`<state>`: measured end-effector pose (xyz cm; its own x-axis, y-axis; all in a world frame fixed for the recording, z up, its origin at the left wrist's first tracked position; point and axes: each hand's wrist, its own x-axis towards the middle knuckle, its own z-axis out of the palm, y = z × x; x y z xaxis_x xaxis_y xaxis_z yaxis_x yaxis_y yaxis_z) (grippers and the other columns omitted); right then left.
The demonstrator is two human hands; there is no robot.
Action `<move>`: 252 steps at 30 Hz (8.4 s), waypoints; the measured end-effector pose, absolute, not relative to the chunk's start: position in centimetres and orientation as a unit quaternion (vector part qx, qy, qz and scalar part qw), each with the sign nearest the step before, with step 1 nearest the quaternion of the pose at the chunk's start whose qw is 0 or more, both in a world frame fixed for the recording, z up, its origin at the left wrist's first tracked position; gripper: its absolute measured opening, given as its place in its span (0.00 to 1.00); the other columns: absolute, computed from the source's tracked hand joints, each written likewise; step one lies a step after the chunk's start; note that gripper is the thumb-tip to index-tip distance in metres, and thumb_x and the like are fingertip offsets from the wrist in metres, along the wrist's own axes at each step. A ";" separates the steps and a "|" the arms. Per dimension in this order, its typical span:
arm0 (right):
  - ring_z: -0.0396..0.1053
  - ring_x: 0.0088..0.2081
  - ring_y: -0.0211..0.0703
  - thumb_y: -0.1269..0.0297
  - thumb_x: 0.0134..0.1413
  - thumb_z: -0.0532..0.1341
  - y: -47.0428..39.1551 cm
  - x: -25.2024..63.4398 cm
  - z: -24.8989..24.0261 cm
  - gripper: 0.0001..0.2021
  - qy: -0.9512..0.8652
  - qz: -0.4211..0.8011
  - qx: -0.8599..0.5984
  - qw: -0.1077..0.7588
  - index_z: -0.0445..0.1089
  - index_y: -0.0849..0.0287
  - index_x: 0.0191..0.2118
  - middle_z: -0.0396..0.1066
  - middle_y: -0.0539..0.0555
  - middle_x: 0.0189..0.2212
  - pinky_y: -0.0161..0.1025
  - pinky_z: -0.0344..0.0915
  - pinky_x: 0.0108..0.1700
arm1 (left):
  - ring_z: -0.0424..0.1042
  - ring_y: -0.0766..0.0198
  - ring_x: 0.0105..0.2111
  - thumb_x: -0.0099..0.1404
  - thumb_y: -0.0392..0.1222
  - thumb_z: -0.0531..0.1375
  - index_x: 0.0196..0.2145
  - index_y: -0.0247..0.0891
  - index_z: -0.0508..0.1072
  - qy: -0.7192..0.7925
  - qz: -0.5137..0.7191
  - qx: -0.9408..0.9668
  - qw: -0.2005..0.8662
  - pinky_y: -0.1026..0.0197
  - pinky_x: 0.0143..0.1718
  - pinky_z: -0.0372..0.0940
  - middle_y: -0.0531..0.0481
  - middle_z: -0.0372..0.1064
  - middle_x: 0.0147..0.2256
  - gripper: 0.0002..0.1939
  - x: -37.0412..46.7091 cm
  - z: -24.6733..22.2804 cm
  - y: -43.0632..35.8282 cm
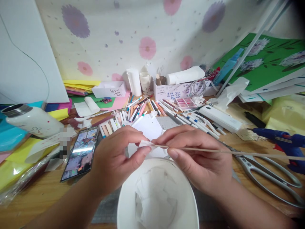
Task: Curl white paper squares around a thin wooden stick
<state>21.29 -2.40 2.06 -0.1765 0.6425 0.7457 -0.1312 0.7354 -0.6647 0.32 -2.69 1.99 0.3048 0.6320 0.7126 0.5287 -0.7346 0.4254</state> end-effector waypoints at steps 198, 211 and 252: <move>0.76 0.40 0.49 0.65 0.58 0.66 -2.9 29.0 0.6 0.04 -0.832 0.193 -0.518 -0.030 0.79 0.56 0.38 0.82 0.56 0.40 0.38 0.54 0.32 | 0.76 0.55 0.35 0.62 0.59 0.66 0.32 0.45 0.81 0.507 0.285 0.761 0.287 0.62 0.41 0.66 0.53 0.81 0.33 0.15 1.7 -1.3 0.7; 0.74 0.38 0.47 0.67 0.55 0.66 -2.9 29.3 0.1 0.04 -0.818 0.216 -0.533 -0.008 0.78 0.56 0.37 0.82 0.55 0.37 0.38 0.52 0.33 | 0.75 0.55 0.35 0.61 0.59 0.66 0.32 0.44 0.81 0.501 0.287 0.763 0.291 0.63 0.40 0.67 0.52 0.80 0.32 0.16 1.7 -1.2 0.8; 0.75 0.37 0.48 0.62 0.50 0.71 -2.8 27.1 -0.1 0.06 -0.789 0.266 -0.551 0.059 0.80 0.56 0.34 0.81 0.54 0.34 0.37 0.59 0.35 | 0.75 0.54 0.37 0.62 0.56 0.65 0.33 0.44 0.81 0.513 0.260 0.765 0.289 0.59 0.44 0.65 0.51 0.80 0.34 0.14 1.4 -2.3 1.3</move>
